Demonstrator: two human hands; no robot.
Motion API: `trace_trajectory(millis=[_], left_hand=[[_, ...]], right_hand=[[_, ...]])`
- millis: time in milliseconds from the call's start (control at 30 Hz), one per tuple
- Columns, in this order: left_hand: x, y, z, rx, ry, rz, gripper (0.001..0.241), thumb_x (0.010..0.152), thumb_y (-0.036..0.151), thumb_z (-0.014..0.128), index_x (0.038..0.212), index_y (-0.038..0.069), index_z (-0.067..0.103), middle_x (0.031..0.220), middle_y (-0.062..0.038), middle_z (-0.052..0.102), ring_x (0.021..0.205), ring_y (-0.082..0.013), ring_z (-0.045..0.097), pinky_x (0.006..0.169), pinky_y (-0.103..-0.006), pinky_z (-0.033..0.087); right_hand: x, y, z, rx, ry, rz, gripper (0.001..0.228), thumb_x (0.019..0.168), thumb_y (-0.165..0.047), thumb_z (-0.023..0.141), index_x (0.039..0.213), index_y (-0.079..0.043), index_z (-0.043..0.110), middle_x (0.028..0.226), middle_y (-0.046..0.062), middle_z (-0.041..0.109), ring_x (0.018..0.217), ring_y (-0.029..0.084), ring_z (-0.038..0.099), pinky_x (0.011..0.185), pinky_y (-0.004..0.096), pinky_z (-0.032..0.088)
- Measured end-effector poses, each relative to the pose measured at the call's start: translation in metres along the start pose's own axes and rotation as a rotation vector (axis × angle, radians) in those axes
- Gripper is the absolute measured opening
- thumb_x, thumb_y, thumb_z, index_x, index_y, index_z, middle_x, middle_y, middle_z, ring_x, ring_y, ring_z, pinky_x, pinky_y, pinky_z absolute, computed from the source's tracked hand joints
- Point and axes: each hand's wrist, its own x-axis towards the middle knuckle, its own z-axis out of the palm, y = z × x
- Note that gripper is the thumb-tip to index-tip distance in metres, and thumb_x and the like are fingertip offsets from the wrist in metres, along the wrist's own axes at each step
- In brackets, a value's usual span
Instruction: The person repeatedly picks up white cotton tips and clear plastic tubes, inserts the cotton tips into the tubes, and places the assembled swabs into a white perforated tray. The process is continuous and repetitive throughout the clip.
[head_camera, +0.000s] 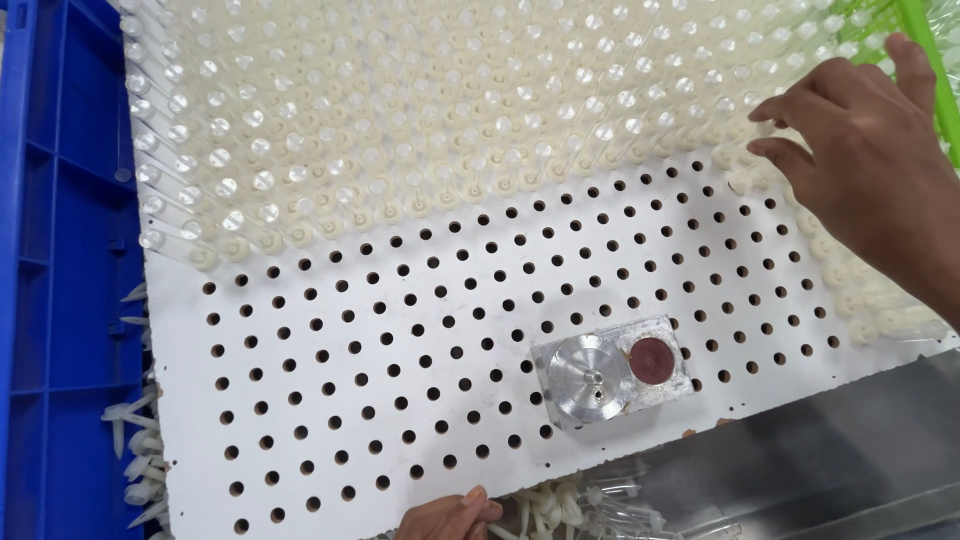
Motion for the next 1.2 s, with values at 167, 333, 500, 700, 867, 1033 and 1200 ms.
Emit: trace_trajectory(millis=[167, 333, 500, 700, 867, 1033, 1200], left_hand=[[0.15, 0.109, -0.042, 0.206, 0.252, -0.108, 0.046, 0.084, -0.003, 0.073, 0.129, 0.006, 0.065, 0.091, -0.003, 0.083, 0.087, -0.0175, 0.078, 0.082, -0.0317, 0.065], [0.193, 0.176, -0.03, 0.164, 0.271, -0.165, 0.048, 0.078, 0.012, 0.085, 0.122, 0.004, 0.069, 0.105, -0.009, 0.076, 0.097, -0.0259, 0.074, 0.084, -0.043, 0.061], [0.204, 0.223, -0.035, -0.02, 0.041, -0.394, 0.039, 0.09, 0.018, 0.09, 0.123, 0.005, 0.075, 0.11, -0.011, 0.073, 0.102, -0.0227, 0.075, 0.083, -0.039, 0.064], [0.206, 0.237, -0.03, 0.011, 0.133, -0.335, 0.029, 0.078, 0.009, 0.093, 0.105, 0.005, 0.081, 0.091, -0.015, 0.065, 0.081, -0.0219, 0.07, 0.062, -0.034, 0.062], [0.189, 0.229, -0.016, 0.054, 0.22, -0.127, 0.029, 0.083, 0.004, 0.091, 0.109, 0.0, 0.077, 0.08, -0.01, 0.068, 0.069, -0.016, 0.071, 0.057, -0.0285, 0.059], [0.186, 0.226, -0.02, -0.158, 0.116, -0.192, 0.027, 0.086, -0.003, 0.084, 0.112, 0.0, 0.079, 0.079, -0.012, 0.069, 0.07, -0.0174, 0.07, 0.057, -0.0317, 0.057], [0.181, 0.226, -0.022, -0.307, 0.03, -0.124, 0.023, 0.097, -0.003, 0.079, 0.119, 0.002, 0.077, 0.098, -0.014, 0.075, 0.092, -0.0205, 0.077, 0.075, -0.0304, 0.064]], right_hand=[[-0.015, -0.019, -0.042, 0.227, 0.052, 0.142, 0.024, 0.109, -0.024, 0.079, 0.116, -0.003, 0.07, 0.117, 0.014, 0.067, 0.109, 0.025, 0.062, 0.099, 0.042, 0.05], [-0.139, -0.078, -0.044, 0.791, -0.226, 0.325, 0.032, 0.081, -0.013, 0.084, 0.111, -0.007, 0.075, 0.106, 0.008, 0.076, 0.099, 0.019, 0.075, 0.09, 0.036, 0.061], [-0.188, -0.152, -0.049, 1.072, -0.34, 0.234, 0.025, 0.083, -0.014, 0.086, 0.107, -0.011, 0.082, 0.107, 0.005, 0.077, 0.1, 0.016, 0.077, 0.085, 0.034, 0.063], [-0.211, -0.179, -0.046, 1.335, -0.449, 0.484, 0.027, 0.083, -0.003, 0.083, 0.109, -0.003, 0.076, 0.11, 0.014, 0.076, 0.104, 0.024, 0.078, 0.086, 0.038, 0.066], [-0.214, -0.187, -0.058, 1.317, -0.509, 0.297, 0.031, 0.086, -0.011, 0.082, 0.116, -0.008, 0.075, 0.114, 0.01, 0.076, 0.11, 0.022, 0.076, 0.091, 0.037, 0.063], [-0.229, -0.187, -0.049, 1.405, -0.504, 0.27, 0.026, 0.089, -0.013, 0.079, 0.114, -0.005, 0.076, 0.117, 0.011, 0.076, 0.116, 0.023, 0.072, 0.096, 0.039, 0.062], [-0.219, -0.192, -0.065, 1.306, -0.821, 0.867, 0.024, 0.089, -0.015, 0.077, 0.109, -0.001, 0.075, 0.104, 0.014, 0.071, 0.098, 0.025, 0.072, 0.088, 0.046, 0.062]])
